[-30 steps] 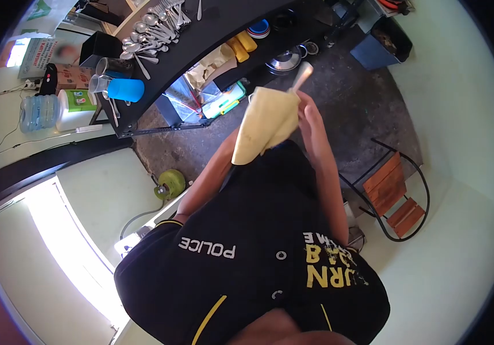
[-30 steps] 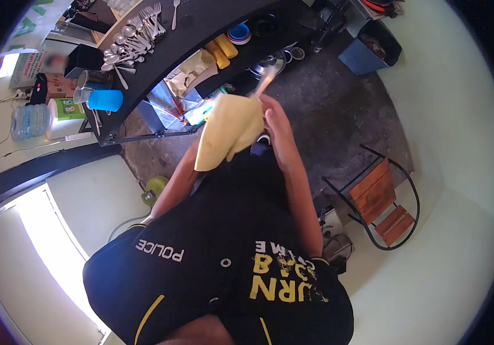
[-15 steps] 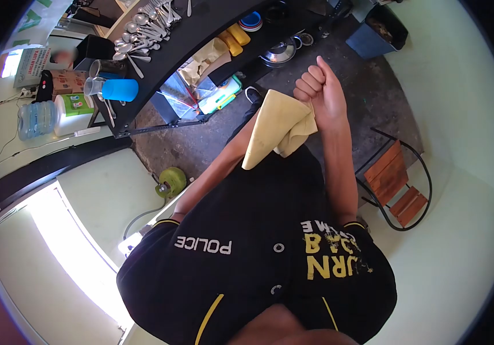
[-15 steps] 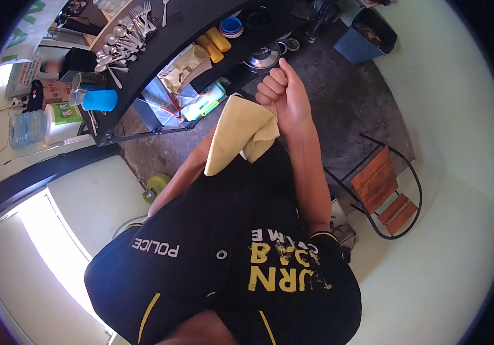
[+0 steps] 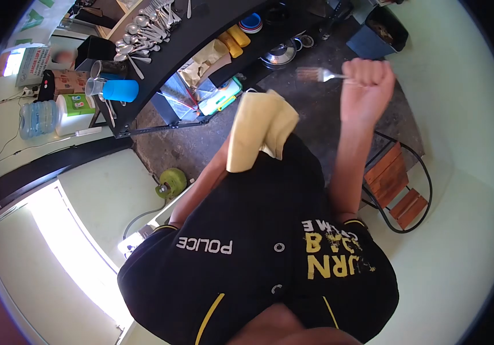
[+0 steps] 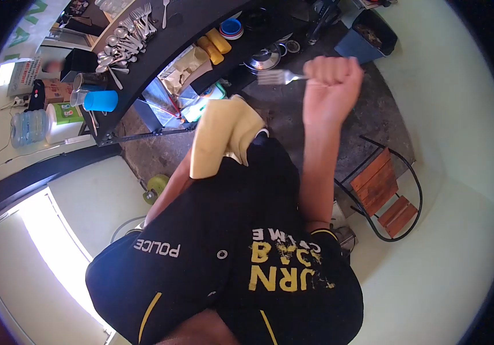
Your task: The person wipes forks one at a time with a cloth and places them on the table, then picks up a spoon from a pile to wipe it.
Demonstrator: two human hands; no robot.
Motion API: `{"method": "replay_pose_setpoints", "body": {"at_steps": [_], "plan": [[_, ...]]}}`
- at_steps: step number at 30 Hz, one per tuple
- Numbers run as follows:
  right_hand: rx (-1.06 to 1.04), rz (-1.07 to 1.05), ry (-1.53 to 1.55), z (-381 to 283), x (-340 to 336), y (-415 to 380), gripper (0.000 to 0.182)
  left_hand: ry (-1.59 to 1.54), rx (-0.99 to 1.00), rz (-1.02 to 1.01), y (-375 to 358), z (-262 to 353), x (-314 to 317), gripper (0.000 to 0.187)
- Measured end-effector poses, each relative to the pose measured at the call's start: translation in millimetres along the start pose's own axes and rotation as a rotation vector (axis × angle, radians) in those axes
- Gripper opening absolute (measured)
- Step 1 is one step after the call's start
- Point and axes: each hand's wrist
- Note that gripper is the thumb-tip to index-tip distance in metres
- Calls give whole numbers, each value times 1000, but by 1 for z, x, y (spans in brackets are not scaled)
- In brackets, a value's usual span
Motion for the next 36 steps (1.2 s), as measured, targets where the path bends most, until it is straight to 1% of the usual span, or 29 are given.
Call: {"method": "replay_pose_setpoints", "body": {"at_steps": [3,4,5,6,7,8,9,10,11,13,15,16,18,19,21,23,26,27,30,31,33,36], "plan": [[-140,85,5,-6,14,2,50,-192,-3,60,2,-6,-6,41],[-136,196,-79,4,29,-4,49,-376,-26,62,6,-11,-7,42],[-131,307,-163,21,51,-14,50,-757,-85,29,13,-20,-11,43],[-124,416,-248,31,62,-19,51,-1207,-150,22,19,-30,-15,44],[-61,299,-290,50,32,-28,53,-1400,-171,12,26,-34,-18,45],[11,315,-429,66,33,-39,54,-734,-66,115,33,-35,-16,45],[51,294,-726,80,32,-49,52,-66,36,204,42,-34,-8,45],[15,133,-808,89,28,-59,44,-667,9,128,45,-30,-12,44],[109,116,-794,93,27,-70,39,-1266,-57,93,49,-27,-16,44],[292,85,-793,91,31,-82,30,-1122,29,-40,54,-25,-30,42],[470,60,-817,85,30,-87,25,-1018,83,-40,52,-26,-38,41],[502,22,-854,84,22,-88,25,-988,95,24,48,-27,-40,40],[561,-55,-930,84,7,-87,24,-806,131,126,44,-35,-40,39],[485,-72,-1055,85,7,-87,25,-653,154,167,43,-40,-36,39],[322,-111,-1298,90,11,-83,28,-430,196,183,41,-46,-35,41],[370,-145,-1268,94,7,-82,31,-295,237,144,38,-48,-35,44],[447,-174,-1185,99,-8,-86,34,-639,144,124,40,-66,-55,48],[475,-179,-1154,97,-10,-87,35,-699,148,102,40,-63,-54,49],[531,-183,-1200,81,-13,-94,35,-853,154,39,39,-55,-52,50],[523,-198,-1224,74,-15,-98,35,-861,159,39,40,-53,-52,50],[502,-228,-1277,60,-19,-104,36,-741,162,101,42,-46,-55,50],[501,-91,-1248,47,-14,-107,30,-481,177,191,42,-37,-65,50]]}}
Point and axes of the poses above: each hand's wrist, its own y-axis towards the middle knuckle, its own x-axis out of the palm, z = x × y, and after that the axes turned 1 degree about -y, right-handed
